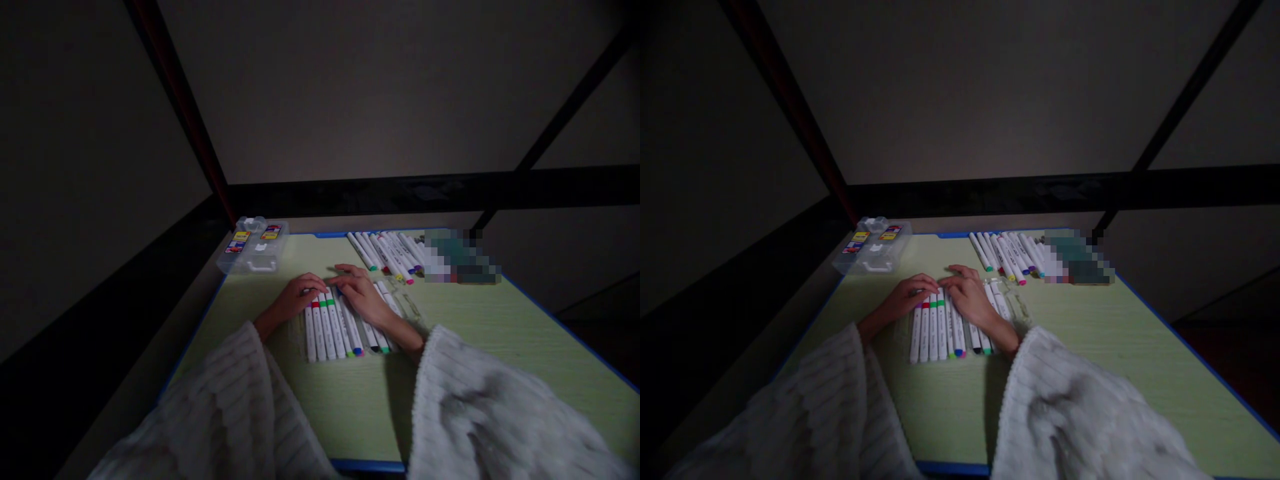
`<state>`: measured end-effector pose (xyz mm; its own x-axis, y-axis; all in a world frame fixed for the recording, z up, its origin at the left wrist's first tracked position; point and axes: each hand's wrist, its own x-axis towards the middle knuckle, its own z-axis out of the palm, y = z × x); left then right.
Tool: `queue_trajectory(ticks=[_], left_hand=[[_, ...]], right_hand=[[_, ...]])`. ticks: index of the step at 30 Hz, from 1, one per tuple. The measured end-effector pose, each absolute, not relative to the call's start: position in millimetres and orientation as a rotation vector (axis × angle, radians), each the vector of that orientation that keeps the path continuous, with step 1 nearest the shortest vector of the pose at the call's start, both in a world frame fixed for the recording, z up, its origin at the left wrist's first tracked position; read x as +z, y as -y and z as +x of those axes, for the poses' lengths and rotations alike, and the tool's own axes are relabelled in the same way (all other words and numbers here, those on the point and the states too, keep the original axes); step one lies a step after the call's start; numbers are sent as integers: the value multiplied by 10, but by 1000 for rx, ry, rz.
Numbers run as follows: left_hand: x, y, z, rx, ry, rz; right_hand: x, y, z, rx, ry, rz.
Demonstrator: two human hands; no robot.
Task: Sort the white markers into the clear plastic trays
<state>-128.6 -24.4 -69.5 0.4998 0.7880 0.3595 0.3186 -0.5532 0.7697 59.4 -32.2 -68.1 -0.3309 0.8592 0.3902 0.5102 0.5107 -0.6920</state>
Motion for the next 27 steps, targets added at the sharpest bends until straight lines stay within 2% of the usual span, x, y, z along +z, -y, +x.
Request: queue_trajectory(ticks=[5, 10, 17, 27], left_hand=[[-690, 242, -1294, 901, -912, 2103], [-687, 248, -1305, 909, -952, 2097], [-736, 229, -1311, 891, -965, 2138], [-762, 211, -1312, 865, -943, 2140]], right_hand=[[-529, 469, 715, 593, 1988, -930], [-343, 986, 926, 297, 2378, -833], [-531, 1281, 958, -37, 2615, -640], [-573, 1232, 947, -117, 2571, -643]])
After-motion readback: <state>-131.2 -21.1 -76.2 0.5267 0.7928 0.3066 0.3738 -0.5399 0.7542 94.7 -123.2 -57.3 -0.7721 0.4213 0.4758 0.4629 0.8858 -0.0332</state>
